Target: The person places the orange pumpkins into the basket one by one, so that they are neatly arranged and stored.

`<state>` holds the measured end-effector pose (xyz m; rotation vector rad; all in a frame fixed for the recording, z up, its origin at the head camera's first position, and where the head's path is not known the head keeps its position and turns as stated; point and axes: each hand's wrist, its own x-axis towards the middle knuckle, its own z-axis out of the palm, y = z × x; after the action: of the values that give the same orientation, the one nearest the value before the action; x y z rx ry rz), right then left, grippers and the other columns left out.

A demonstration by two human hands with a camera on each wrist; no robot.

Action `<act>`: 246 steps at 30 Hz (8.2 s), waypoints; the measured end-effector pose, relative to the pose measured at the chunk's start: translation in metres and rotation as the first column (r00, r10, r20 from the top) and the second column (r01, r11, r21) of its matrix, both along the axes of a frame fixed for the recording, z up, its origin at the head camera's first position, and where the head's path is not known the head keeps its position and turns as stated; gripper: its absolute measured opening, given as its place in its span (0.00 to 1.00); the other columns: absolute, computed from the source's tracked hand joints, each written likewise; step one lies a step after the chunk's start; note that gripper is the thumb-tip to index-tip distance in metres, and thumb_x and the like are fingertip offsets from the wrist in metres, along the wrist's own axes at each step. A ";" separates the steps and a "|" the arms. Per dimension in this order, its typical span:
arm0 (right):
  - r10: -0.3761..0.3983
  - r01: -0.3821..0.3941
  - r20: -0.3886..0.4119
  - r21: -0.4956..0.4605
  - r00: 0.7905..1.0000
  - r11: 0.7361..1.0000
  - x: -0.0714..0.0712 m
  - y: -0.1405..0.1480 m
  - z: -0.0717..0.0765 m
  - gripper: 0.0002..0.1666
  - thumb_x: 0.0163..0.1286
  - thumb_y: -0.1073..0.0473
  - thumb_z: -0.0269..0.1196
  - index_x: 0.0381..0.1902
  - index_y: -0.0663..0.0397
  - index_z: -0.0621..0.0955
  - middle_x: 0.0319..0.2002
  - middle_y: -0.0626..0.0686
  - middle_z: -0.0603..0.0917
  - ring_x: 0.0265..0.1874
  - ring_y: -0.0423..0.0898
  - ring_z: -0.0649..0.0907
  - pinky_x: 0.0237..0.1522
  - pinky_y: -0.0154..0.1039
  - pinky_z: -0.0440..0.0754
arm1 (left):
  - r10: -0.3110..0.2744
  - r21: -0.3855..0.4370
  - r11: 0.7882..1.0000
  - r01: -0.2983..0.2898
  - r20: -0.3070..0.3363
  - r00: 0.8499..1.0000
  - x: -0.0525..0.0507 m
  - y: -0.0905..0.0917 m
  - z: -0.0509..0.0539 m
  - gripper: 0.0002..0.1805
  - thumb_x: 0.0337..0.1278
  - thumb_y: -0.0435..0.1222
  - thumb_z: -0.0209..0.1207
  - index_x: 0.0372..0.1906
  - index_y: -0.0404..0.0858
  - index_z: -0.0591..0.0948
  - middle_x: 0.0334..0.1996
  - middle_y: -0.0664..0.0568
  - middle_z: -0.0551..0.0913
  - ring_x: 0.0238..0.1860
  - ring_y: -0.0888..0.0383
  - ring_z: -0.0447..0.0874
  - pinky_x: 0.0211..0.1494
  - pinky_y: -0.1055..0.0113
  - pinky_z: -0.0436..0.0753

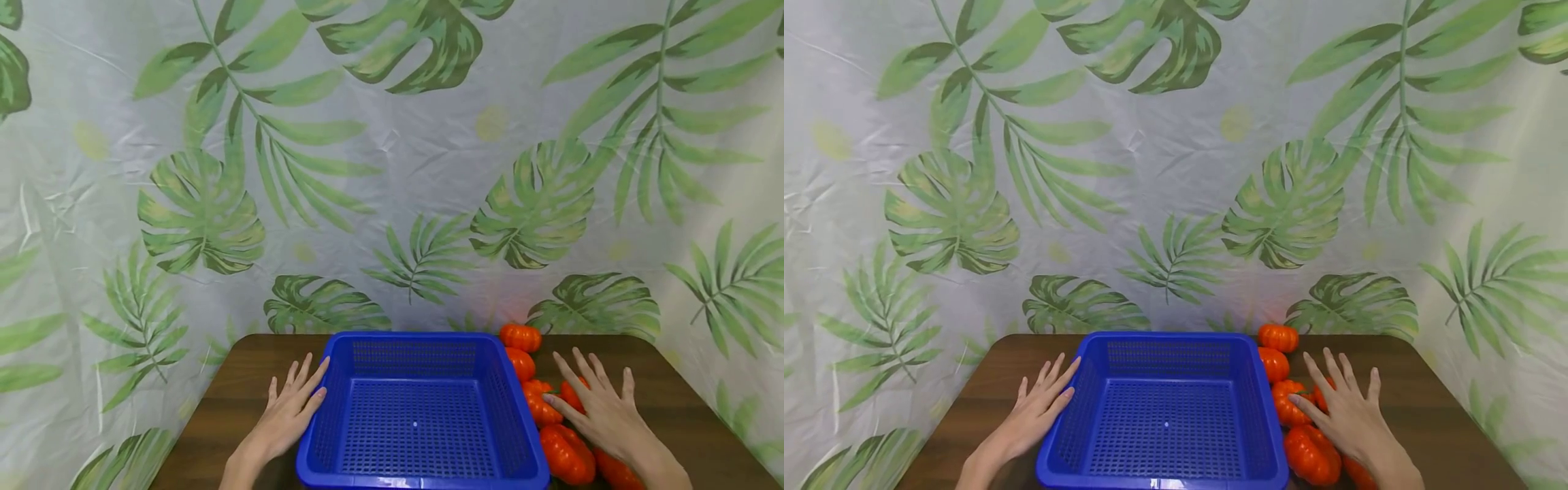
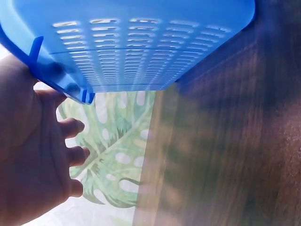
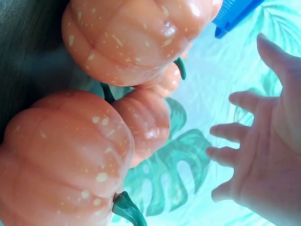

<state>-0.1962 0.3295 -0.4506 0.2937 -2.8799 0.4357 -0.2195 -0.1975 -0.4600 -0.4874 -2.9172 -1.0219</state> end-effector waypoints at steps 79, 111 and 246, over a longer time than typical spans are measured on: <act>0.036 -0.035 -0.034 0.035 0.999 0.999 -0.014 0.036 -0.027 0.38 0.62 0.66 0.73 0.70 0.58 0.74 0.57 0.75 0.76 0.44 0.69 0.85 0.38 0.64 0.84 | -0.447 0.700 0.700 0.144 0.273 0.852 -0.009 -0.005 -0.027 0.33 0.87 0.47 0.25 0.83 0.58 0.26 0.84 0.41 0.26 0.79 0.32 0.45 0.67 0.68 0.73; -0.029 0.024 -0.060 -0.089 0.998 0.996 -0.018 0.044 -0.016 0.46 0.64 0.60 0.74 0.71 0.74 0.64 0.58 0.80 0.71 0.49 0.79 0.79 0.46 0.73 0.78 | -0.419 0.690 0.706 0.160 0.225 0.880 -0.010 -0.007 -0.030 0.33 0.88 0.45 0.27 0.84 0.54 0.30 0.84 0.36 0.37 0.72 0.41 0.68 0.63 0.61 0.81; 0.597 -0.403 0.296 -0.513 0.746 0.758 -0.126 -0.258 -0.016 0.37 0.62 0.61 0.76 0.66 0.68 0.77 0.55 0.70 0.86 0.51 0.62 0.88 0.51 0.47 0.88 | -0.387 0.698 0.702 0.144 0.203 0.899 -0.008 -0.002 -0.033 0.32 0.87 0.46 0.31 0.85 0.53 0.36 0.83 0.34 0.44 0.72 0.29 0.67 0.68 0.46 0.78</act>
<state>-0.3224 0.0715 -0.4670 1.0509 -2.9648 1.3702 -0.2271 -0.1992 -0.4926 -0.7635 -2.4520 -2.2775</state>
